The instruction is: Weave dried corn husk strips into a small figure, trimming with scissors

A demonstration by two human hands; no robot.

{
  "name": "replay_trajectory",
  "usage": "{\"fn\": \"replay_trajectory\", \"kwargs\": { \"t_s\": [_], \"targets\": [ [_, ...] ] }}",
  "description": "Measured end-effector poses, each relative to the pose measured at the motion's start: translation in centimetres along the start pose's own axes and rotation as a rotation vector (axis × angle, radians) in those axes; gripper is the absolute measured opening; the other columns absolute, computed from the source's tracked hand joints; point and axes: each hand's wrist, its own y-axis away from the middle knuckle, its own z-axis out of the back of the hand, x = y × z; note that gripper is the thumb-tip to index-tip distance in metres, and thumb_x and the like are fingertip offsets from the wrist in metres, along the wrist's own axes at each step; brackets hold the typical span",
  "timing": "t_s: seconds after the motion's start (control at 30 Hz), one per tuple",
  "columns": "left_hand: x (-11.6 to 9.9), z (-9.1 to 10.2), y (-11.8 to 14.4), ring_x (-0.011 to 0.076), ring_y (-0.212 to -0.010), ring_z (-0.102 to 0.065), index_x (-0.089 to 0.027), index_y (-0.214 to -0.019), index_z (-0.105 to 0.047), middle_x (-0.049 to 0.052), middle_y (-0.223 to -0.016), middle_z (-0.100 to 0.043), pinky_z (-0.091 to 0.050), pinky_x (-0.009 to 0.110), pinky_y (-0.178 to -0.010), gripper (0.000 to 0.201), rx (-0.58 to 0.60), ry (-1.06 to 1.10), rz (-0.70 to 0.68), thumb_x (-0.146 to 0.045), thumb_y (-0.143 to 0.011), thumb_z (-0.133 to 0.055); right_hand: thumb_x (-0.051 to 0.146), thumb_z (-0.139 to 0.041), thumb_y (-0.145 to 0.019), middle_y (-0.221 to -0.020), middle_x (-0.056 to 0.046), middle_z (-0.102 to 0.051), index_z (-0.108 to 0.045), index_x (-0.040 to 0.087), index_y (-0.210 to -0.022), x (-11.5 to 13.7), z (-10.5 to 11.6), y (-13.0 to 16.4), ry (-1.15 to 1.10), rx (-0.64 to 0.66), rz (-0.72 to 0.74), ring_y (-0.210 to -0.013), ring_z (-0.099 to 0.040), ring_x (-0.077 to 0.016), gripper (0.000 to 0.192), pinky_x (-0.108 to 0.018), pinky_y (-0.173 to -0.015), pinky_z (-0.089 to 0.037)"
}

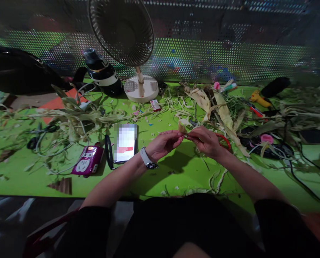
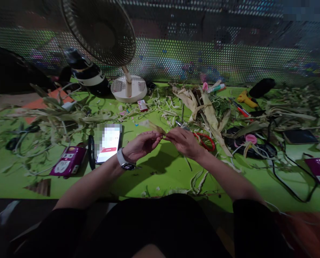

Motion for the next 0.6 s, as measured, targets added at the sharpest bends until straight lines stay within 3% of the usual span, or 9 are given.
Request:
{"fn": "replay_trajectory", "kwargs": {
  "t_s": [0.37,0.6],
  "targets": [
    [0.1,-0.2,0.0,0.0038,-0.058,-0.062,-0.009,-0.067,-0.067,0.004,-0.065,-0.066,-0.052,0.009,-0.060,0.019,0.026,-0.034,0.028,0.001,-0.079,-0.055,0.021,-0.058,-0.087,-0.085,-0.005,-0.070,-0.064,0.026,-0.099,-0.8,0.2,0.6,0.047,0.067,0.024,-0.080,-0.065,-0.0172,0.014,-0.032,-0.074,-0.053],
    [0.3,-0.2,0.1,0.0046,-0.059,-0.062,-0.009,-0.067,-0.066,0.004,-0.066,-0.067,-0.053,0.011,-0.062,0.021,0.030,-0.041,0.039,0.000,-0.081,-0.052,0.026,-0.053,-0.091,-0.084,-0.006,-0.068,-0.061,0.023,-0.093,0.0,-0.4,0.6,0.115,-0.027,-0.011,-0.080,-0.066,-0.0175,0.009,-0.031,-0.072,-0.054]
  ]
}}
